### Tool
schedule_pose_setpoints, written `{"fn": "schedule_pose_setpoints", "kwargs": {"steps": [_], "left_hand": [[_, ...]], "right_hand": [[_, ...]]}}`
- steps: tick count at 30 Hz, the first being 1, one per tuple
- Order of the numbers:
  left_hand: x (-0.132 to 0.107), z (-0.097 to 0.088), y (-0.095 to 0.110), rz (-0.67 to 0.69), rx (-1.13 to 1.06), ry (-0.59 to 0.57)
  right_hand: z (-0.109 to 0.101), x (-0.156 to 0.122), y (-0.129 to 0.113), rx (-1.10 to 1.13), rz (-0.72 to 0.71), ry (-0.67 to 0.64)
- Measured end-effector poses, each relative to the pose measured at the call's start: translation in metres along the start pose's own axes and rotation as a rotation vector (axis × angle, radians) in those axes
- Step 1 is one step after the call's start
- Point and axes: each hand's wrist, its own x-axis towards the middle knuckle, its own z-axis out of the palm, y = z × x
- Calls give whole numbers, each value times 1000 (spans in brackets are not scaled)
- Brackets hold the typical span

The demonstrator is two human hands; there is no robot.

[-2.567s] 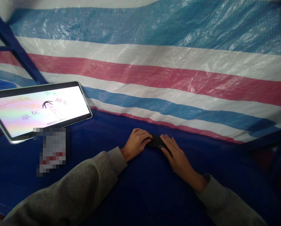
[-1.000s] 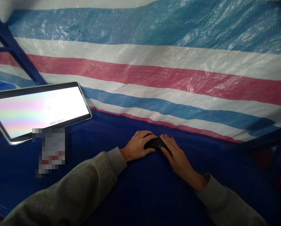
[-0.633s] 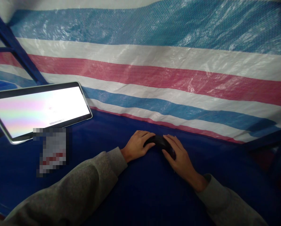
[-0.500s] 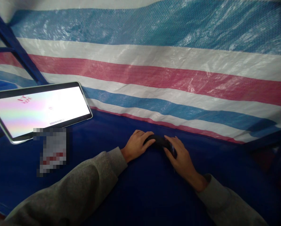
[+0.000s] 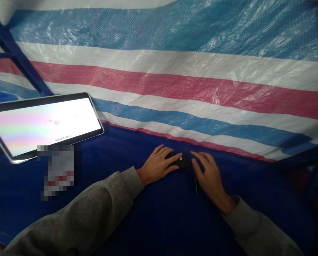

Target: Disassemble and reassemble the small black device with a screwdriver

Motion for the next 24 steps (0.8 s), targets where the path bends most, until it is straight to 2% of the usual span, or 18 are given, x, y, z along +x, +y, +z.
{"fn": "schedule_pose_setpoints", "kwargs": {"steps": [2,5,7,9,12,15,17,20,24], "left_hand": [[0,2,-1,-6,10,14],[0,6,-3,15,5,60],[0,9,-5,36,-13,111],[0,11,-5,48,-35,156],[0,9,-4,34,-37,148],[0,5,-2,25,-22,89],[0,3,-2,20,-23,75],[0,3,-3,9,-33,73],[1,4,-3,0,-40,67]], "right_hand": [[-3,5,1,-142,79,-52],[-4,14,0,-303,139,-251],[-3,20,-3,-337,144,-352],[-7,30,-6,-328,152,-374],[-25,55,-15,-231,151,-232],[-55,84,-29,-66,102,-10],[-74,98,-41,25,55,89],[-89,103,-55,90,2,119],[-84,93,-59,34,-98,60]]}}
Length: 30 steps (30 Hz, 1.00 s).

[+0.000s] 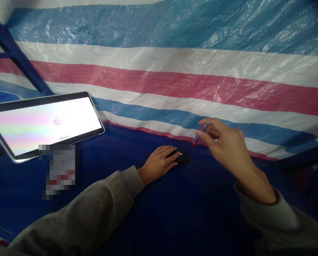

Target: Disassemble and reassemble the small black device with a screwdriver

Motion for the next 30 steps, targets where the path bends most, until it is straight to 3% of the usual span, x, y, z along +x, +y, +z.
{"fn": "schedule_pose_setpoints", "kwargs": {"steps": [6,13,20,24,30], "left_hand": [[0,0,0,-8,-8,5],[0,0,1,0,-7,2],[0,-1,3,0,-21,-33],[-1,-2,4,-3,-31,-50],[-1,-3,3,18,-39,-55]], "right_hand": [[16,-12,9,-40,-53,-91],[17,-14,10,-25,-20,-142],[28,7,7,-225,-14,-278],[28,14,5,-209,-38,-384],[20,-2,11,-149,-28,-310]]}}
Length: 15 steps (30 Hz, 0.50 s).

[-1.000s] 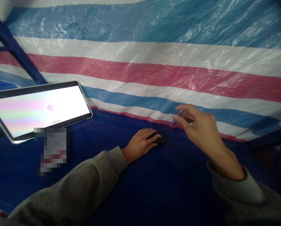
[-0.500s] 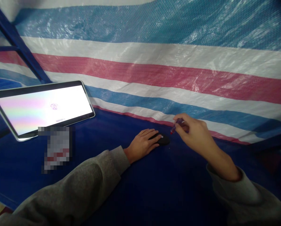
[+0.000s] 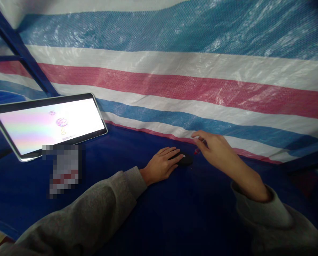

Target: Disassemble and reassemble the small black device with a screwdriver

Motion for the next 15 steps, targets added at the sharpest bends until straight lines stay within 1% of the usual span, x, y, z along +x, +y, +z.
{"fn": "schedule_pose_setpoints", "kwargs": {"steps": [2,4,9,15], "left_hand": [[0,0,-1,1,7,0],[1,1,-1,7,10,2],[1,3,-2,17,9,11],[0,2,-2,31,27,8]], "right_hand": [[1,-5,4,59,-41,42],[1,-8,6,80,-65,53],[2,-8,8,78,11,76],[3,-8,6,63,-65,69]]}}
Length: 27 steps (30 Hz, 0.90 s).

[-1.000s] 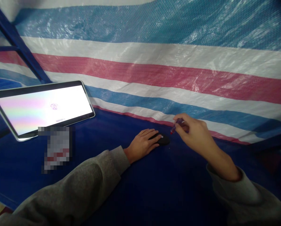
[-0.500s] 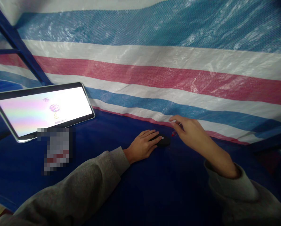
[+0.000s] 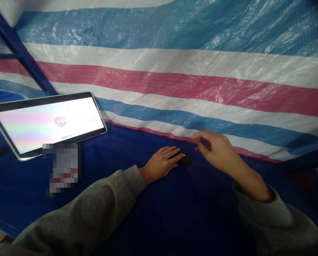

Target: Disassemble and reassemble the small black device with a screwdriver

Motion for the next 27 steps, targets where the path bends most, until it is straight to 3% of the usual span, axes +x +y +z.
{"fn": "schedule_pose_setpoints", "kwargs": {"steps": [13,27], "left_hand": [[1,1,0,-7,-6,4],[1,0,0,0,14,-19]], "right_hand": [[5,-1,-2,-68,53,67],[2,-1,-4,-41,23,32]]}}
